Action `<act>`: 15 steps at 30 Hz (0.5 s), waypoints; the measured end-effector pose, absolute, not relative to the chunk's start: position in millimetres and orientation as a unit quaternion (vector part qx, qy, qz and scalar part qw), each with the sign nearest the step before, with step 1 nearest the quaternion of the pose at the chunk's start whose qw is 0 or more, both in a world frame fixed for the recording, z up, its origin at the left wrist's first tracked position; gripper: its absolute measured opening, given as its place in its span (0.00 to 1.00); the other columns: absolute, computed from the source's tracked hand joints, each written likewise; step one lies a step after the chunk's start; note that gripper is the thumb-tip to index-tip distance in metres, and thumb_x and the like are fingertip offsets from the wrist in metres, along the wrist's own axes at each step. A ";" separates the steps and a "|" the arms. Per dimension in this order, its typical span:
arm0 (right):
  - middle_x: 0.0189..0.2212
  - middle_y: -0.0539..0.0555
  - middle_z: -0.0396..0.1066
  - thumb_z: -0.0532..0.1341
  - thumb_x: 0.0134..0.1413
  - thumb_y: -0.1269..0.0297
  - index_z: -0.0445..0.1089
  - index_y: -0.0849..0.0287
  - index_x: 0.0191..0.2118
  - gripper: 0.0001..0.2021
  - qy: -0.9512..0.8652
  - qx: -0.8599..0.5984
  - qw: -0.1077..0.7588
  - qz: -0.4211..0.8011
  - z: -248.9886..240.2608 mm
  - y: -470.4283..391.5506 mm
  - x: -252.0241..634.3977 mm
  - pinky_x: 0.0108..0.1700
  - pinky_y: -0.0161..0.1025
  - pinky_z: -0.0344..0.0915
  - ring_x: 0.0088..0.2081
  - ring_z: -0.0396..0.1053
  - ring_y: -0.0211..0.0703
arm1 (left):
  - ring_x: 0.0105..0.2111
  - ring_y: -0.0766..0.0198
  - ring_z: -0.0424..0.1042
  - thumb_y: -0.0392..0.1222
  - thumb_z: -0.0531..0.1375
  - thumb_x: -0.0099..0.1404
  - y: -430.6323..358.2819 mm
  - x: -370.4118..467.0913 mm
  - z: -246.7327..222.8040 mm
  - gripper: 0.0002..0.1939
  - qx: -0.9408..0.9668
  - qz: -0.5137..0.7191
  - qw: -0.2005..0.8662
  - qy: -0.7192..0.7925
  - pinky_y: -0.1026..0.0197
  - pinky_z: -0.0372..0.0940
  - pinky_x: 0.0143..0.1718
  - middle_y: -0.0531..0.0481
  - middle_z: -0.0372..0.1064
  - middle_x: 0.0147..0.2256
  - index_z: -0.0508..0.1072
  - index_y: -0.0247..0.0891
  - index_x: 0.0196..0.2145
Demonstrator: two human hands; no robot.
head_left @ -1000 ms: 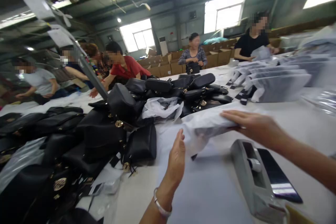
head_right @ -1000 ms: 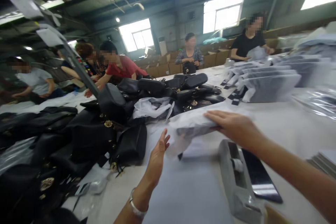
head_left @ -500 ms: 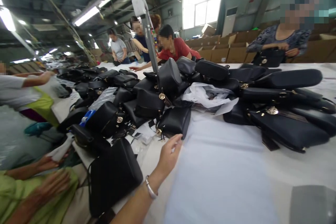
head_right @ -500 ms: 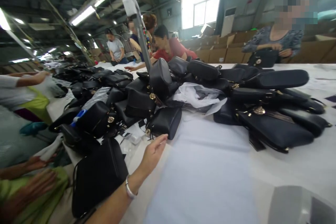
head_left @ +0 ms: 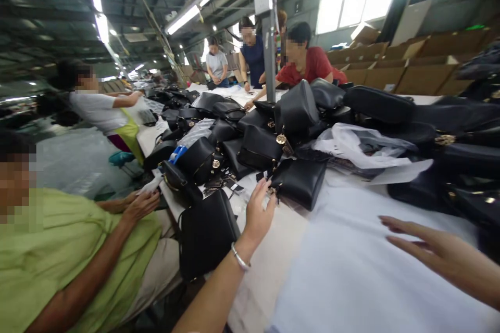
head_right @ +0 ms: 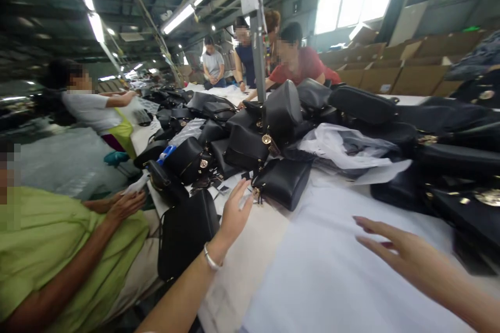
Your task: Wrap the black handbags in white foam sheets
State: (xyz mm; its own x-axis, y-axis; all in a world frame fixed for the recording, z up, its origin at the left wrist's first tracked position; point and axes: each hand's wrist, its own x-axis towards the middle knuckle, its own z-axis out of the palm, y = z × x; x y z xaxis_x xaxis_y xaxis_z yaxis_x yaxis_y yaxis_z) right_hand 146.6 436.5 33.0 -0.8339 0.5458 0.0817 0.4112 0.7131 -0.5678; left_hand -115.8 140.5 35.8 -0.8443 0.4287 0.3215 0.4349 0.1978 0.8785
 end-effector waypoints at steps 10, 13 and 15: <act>0.54 0.59 0.71 0.59 0.55 0.40 0.64 0.56 0.62 0.34 -0.771 -0.118 -0.043 0.625 -8.3 212.2 -19.4 0.53 0.50 0.70 0.54 0.70 0.56 | 0.66 0.53 0.52 0.47 0.58 0.67 -90.4 -150.1 27.0 0.27 0.015 -0.586 0.032 -0.809 0.48 0.46 0.67 0.43 0.55 0.65 0.64 0.38 0.61; 0.58 0.58 0.68 0.58 0.56 0.39 0.60 0.55 0.65 0.37 -0.750 -0.123 -0.047 0.649 -13.6 155.7 -36.7 0.63 0.53 0.59 0.59 0.64 0.55 | 0.63 0.51 0.60 0.50 0.57 0.68 -105.1 -148.4 5.8 0.28 0.053 -0.631 -0.033 -0.774 0.47 0.55 0.63 0.39 0.59 0.63 0.63 0.36 0.62; 0.60 0.56 0.65 0.59 0.56 0.39 0.60 0.53 0.64 0.36 -0.743 -0.136 -0.023 0.655 -11.8 133.5 -42.0 0.66 0.54 0.51 0.63 0.59 0.55 | 0.61 0.53 0.63 0.51 0.57 0.68 -101.7 -141.3 7.7 0.28 0.040 -0.672 -0.050 -0.738 0.50 0.59 0.61 0.42 0.61 0.62 0.62 0.37 0.63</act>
State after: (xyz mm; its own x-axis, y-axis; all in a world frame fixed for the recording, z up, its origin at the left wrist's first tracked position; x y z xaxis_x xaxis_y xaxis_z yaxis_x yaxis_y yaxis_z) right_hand -42.0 133.5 -11.8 -0.9621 0.1711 -0.2123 0.2320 0.1048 -0.9671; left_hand -141.3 -101.7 7.7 -0.9918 0.0088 -0.1277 -0.1263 0.0929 0.9876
